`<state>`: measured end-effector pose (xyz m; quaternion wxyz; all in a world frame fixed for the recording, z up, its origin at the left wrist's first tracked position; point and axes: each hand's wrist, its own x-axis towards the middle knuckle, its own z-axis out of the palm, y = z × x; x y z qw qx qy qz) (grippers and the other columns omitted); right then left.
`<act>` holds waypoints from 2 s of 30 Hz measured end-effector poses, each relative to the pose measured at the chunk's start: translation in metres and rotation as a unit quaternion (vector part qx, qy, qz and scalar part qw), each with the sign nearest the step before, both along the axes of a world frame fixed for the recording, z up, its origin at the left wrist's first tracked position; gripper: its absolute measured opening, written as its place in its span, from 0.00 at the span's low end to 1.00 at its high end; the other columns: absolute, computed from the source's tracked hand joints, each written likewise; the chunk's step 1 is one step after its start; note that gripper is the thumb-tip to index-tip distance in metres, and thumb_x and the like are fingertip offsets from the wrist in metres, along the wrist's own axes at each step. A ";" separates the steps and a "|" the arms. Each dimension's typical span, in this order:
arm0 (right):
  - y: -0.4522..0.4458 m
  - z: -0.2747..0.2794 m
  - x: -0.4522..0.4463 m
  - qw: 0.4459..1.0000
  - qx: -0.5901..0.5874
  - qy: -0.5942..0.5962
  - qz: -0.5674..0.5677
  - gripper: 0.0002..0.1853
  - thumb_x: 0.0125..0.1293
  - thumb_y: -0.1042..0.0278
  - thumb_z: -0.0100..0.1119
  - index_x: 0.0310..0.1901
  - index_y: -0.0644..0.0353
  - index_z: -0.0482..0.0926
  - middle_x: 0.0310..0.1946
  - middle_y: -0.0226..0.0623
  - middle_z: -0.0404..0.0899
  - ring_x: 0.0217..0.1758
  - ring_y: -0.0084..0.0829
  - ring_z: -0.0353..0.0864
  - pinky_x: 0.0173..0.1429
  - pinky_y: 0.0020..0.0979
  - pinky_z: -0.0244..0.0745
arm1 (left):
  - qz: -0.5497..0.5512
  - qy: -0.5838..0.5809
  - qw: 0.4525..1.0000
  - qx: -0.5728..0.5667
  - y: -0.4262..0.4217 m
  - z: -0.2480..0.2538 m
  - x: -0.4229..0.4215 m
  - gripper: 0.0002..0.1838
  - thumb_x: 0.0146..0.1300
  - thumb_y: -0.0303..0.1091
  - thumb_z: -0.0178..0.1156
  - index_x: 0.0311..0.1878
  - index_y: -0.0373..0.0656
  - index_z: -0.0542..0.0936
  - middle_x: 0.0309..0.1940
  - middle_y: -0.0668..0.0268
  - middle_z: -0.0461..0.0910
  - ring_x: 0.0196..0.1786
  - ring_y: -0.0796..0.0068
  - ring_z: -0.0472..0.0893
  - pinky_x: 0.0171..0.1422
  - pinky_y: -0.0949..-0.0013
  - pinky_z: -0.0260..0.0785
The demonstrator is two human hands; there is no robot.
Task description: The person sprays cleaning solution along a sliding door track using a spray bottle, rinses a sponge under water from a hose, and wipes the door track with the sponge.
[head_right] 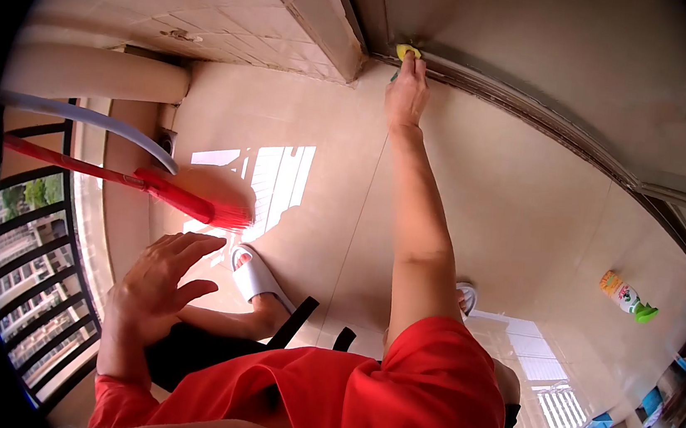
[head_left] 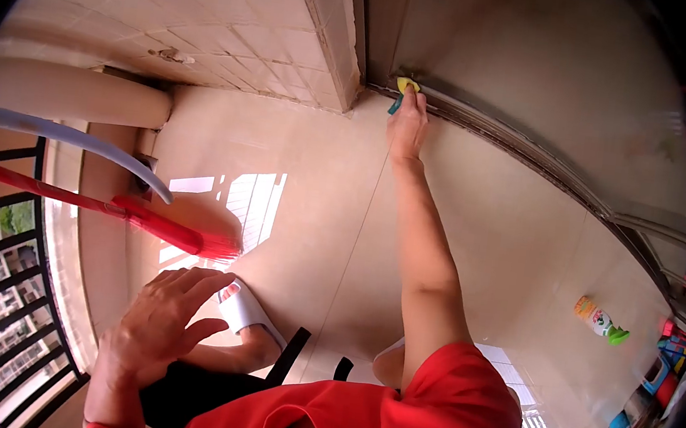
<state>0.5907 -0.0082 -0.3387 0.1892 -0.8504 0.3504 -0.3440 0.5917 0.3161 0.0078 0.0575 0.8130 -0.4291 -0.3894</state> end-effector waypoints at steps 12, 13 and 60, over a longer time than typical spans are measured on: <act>-0.017 0.011 -0.008 0.991 0.112 -0.061 -0.034 0.15 0.53 0.82 0.56 0.44 0.61 0.82 0.37 0.45 0.81 0.39 0.48 0.80 0.46 0.41 0.77 | -0.030 -0.017 0.998 -0.044 0.019 -0.001 -0.010 0.27 0.57 0.35 0.65 0.59 0.42 0.72 0.51 0.56 0.78 0.55 0.56 0.76 0.60 0.58 0.67; -0.014 0.007 -0.002 0.990 0.108 -0.082 -0.038 0.14 0.54 0.81 0.56 0.43 0.61 0.82 0.37 0.46 0.81 0.41 0.48 0.81 0.46 0.40 0.77 | -0.033 -0.019 0.998 -0.046 0.020 -0.002 -0.012 0.27 0.57 0.35 0.65 0.59 0.42 0.72 0.51 0.56 0.78 0.55 0.56 0.76 0.60 0.58 0.67; 0.007 0.081 0.038 0.940 0.268 -0.203 -0.052 0.07 0.56 0.74 0.58 0.36 0.65 0.82 0.31 0.47 0.83 0.35 0.45 0.83 0.41 0.37 0.76 | -0.056 -0.024 0.998 -0.032 0.011 -0.013 -0.016 0.26 0.58 0.39 0.65 0.60 0.44 0.72 0.52 0.56 0.78 0.55 0.53 0.76 0.60 0.56 0.67</act>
